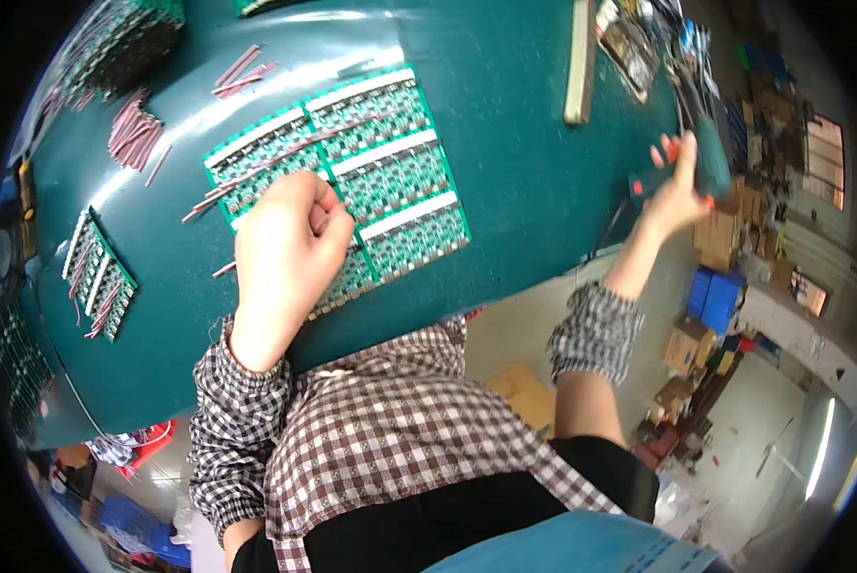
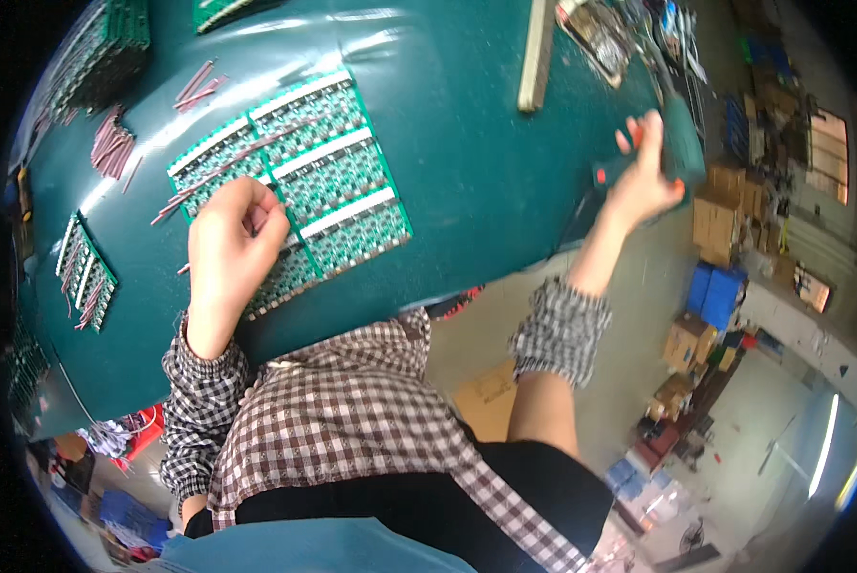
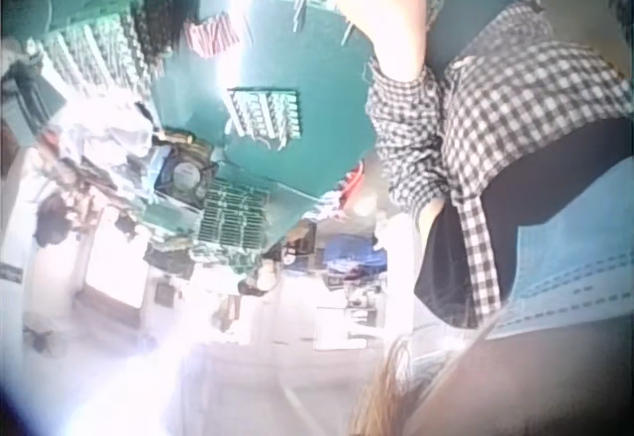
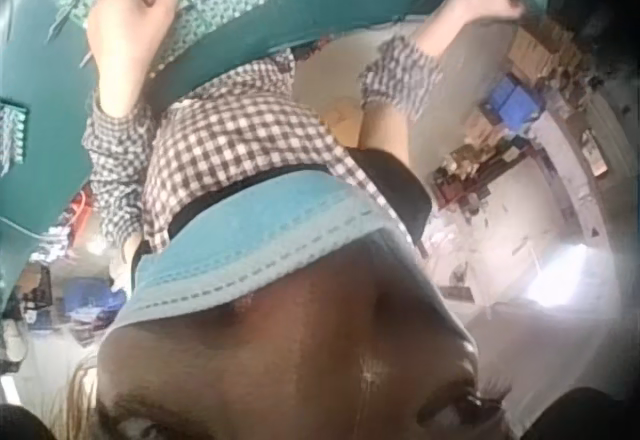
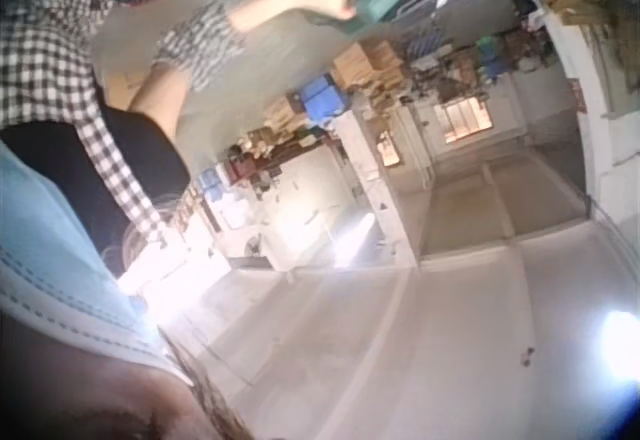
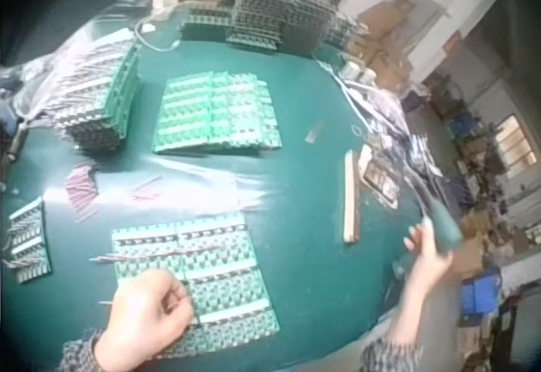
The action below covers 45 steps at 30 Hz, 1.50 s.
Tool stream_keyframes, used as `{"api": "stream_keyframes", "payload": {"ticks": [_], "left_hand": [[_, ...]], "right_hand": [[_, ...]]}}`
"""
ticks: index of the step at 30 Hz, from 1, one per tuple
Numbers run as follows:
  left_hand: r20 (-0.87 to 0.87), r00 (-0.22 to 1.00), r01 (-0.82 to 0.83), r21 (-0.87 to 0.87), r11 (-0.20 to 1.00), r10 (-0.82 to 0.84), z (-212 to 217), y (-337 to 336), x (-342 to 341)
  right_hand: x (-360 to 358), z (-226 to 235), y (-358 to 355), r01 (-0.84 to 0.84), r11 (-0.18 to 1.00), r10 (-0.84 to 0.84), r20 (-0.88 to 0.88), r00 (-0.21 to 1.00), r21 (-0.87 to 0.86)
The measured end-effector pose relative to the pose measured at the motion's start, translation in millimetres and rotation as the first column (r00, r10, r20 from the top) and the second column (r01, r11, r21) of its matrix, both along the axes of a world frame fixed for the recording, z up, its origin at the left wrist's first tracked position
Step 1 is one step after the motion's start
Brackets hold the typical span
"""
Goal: The person solders electrical connections and components onto printed circuit board strips using a handheld soldering iron.
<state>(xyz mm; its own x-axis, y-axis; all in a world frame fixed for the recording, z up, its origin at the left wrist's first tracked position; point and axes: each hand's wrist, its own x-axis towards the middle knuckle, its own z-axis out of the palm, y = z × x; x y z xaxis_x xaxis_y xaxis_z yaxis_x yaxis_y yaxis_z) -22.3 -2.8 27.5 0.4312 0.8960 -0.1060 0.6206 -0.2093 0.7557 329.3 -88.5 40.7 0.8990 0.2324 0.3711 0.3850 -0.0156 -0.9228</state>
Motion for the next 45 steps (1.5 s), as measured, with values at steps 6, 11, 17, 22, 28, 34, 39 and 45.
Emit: {"api": "stream_keyframes", "payload": {"ticks": [6, 11, 17, 22, 28, 34, 39, 45], "left_hand": [[-0.055, 0.998, 0.032, 0.071, 0.997, -0.028, -7, 1, 1], [-0.026, 0.999, 0.041, 0.109, 0.993, -0.038, -10, 6, 6], [0.001, 1.0, 0.007, 0.192, 0.981, -0.008, -19, 6, 7], [0.023, 1.0, -0.01, 0.209, 0.978, 0.005, -18, 4, 7], [0.044, 0.999, -0.025, 0.217, 0.976, 0.016, -19, 2, 7], [0.055, 0.998, -0.038, 0.226, 0.973, 0.026, -22, 1, 7], [0.055, 0.998, -0.031, 0.237, 0.971, 0.018, -25, 1, 5], [0.056, 0.998, -0.035, 0.231, 0.972, 0.023, -26, -1, 3]], "right_hand": [[-47, 21, -32, -0.253, 0.966, 0.226, -0.301, 0.926, -0.054], [-116, 35, -68, -0.513, 0.854, 0.406, -0.51, 0.758, -0.084], [-147, 34, -66, -0.639, 0.741, 0.455, -0.547, 0.703, -0.205], [-161, 35, -68, -0.719, 0.651, 0.505, -0.568, 0.65, -0.245], [-175, 32, -66, -0.69, 0.642, 0.479, -0.528, 0.701, -0.334], [-178, 30, -65, -0.67, 0.642, 0.467, -0.502, 0.728, -0.373], [-179, 30, -64, -0.703, 0.623, 0.492, -0.526, 0.693, -0.343], [-178, 28, -65, -0.727, 0.61, 0.521, -0.531, 0.668, -0.317]]}}
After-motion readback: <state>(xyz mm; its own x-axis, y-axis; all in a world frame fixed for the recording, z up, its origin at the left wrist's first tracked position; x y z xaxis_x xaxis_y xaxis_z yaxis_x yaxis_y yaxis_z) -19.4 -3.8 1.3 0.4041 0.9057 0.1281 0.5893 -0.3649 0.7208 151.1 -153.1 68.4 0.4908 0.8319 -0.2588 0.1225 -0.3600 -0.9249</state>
